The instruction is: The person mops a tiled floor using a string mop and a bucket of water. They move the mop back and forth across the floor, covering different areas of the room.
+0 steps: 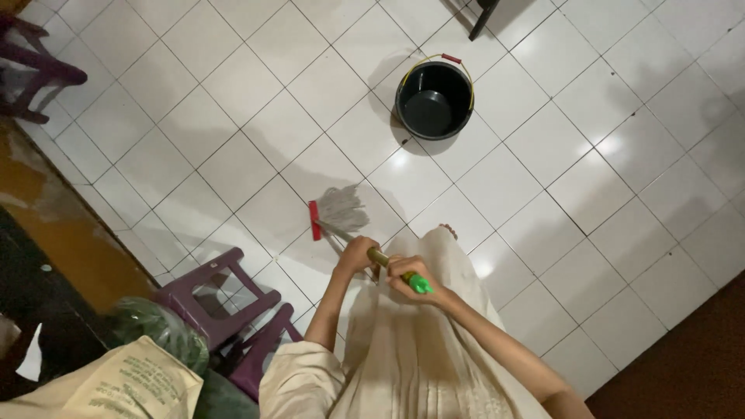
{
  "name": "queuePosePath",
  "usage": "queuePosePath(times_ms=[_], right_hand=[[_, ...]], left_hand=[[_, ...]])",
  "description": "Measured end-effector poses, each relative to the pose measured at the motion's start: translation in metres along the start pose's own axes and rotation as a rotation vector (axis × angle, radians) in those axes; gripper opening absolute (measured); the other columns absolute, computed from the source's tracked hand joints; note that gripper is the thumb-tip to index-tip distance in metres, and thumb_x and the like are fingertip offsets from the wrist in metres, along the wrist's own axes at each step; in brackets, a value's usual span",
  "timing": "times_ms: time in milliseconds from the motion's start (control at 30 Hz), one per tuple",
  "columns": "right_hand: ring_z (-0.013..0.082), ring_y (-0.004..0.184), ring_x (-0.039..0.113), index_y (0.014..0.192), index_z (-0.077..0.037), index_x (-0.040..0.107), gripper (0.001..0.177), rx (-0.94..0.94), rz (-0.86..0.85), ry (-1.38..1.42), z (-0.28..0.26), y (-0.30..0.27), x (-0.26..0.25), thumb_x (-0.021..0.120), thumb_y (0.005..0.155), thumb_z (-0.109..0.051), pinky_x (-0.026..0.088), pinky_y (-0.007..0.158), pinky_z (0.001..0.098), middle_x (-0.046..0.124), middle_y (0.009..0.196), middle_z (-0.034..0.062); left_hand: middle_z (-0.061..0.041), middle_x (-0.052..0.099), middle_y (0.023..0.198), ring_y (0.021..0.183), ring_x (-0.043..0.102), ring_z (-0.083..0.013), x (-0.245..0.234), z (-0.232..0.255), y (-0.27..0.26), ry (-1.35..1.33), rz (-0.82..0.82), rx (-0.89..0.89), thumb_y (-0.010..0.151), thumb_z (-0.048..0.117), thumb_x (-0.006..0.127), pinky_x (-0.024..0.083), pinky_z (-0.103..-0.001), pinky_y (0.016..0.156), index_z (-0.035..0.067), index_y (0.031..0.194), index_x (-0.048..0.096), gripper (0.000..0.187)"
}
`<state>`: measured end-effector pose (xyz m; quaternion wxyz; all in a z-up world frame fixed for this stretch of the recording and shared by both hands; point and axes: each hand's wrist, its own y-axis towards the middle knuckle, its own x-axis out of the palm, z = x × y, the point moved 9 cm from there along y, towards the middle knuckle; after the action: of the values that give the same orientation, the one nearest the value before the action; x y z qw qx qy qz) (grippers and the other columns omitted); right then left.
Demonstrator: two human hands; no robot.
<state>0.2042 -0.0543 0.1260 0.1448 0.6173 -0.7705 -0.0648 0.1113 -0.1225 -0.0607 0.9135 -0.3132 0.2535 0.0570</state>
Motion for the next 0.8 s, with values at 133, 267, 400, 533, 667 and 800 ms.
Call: queuePosePath(times_ms=[133,267,400,533,667,800], right_hand=[[0.0204,0.054,0.045,0.059,-0.006,0.051,0.039,0.087,0.018,0.032,0.014,-0.015,0.001,0.065,0.096,-0.001,0.045,0.062,0.0387,0.050,0.055,0.0084],[0.0204,0.056,0.042,0.058,-0.007,0.049,0.040,0.147,0.104,0.039,-0.010,-0.029,-0.036,0.063,0.096,-0.002,0.043,0.061,0.0360,0.047,0.057,0.0049],[0.0191,0.055,0.042,0.055,-0.009,0.047,0.043,0.190,0.162,-0.141,-0.038,-0.053,-0.096,0.064,0.094,-0.004,0.048,0.067,0.0345,0.044,0.054,0.0029],[0.0235,0.052,0.041,0.050,-0.009,0.047,0.044,0.214,0.182,-0.225,-0.076,-0.062,-0.140,0.064,0.090,0.001,0.050,0.069,0.0345,0.043,0.050,0.0038],[0.0261,0.046,0.043,0.051,-0.010,0.045,0.041,0.205,0.181,-0.420,-0.089,-0.072,-0.175,0.064,0.087,0.001,0.051,0.066,0.0368,0.041,0.046,0.0062],[0.0305,0.044,0.045,0.055,-0.009,0.046,0.036,0.160,0.175,-0.566,-0.097,-0.063,-0.197,0.065,0.083,0.003,0.050,0.065,0.0388,0.043,0.047,0.0094]], left_hand=[[-0.012,0.069,0.063,0.073,0.071,-0.0351,0.025,-0.048,0.009,-0.006,-0.026,-0.075,0.078,0.008,0.066,0.054,-0.045,0.069,0.009,0.066,0.073,0.014],[-0.009,0.065,0.062,0.071,0.068,-0.0295,0.027,0.007,0.013,-0.028,0.052,0.024,0.079,0.000,0.064,0.055,-0.036,0.074,0.009,0.065,0.067,0.016],[-0.019,0.068,0.068,0.079,0.069,-0.0390,0.089,0.049,0.081,-0.089,0.073,0.293,0.072,0.001,0.068,0.054,-0.048,0.081,0.003,0.071,0.072,0.004],[-0.026,0.071,0.075,0.083,0.065,-0.0502,0.095,0.158,0.102,-0.219,0.104,0.504,0.073,0.000,0.070,0.051,-0.058,0.082,-0.005,0.075,0.071,0.005],[-0.009,0.062,0.058,0.064,0.060,-0.0275,0.122,0.207,0.150,-0.451,0.008,0.602,0.072,0.002,0.071,0.051,-0.039,0.079,0.008,0.062,0.061,0.016],[-0.011,0.054,0.059,0.061,0.052,-0.0296,0.130,0.259,0.183,-0.405,-0.085,0.673,0.078,0.014,0.069,0.048,-0.040,0.071,0.009,0.060,0.051,0.026]])
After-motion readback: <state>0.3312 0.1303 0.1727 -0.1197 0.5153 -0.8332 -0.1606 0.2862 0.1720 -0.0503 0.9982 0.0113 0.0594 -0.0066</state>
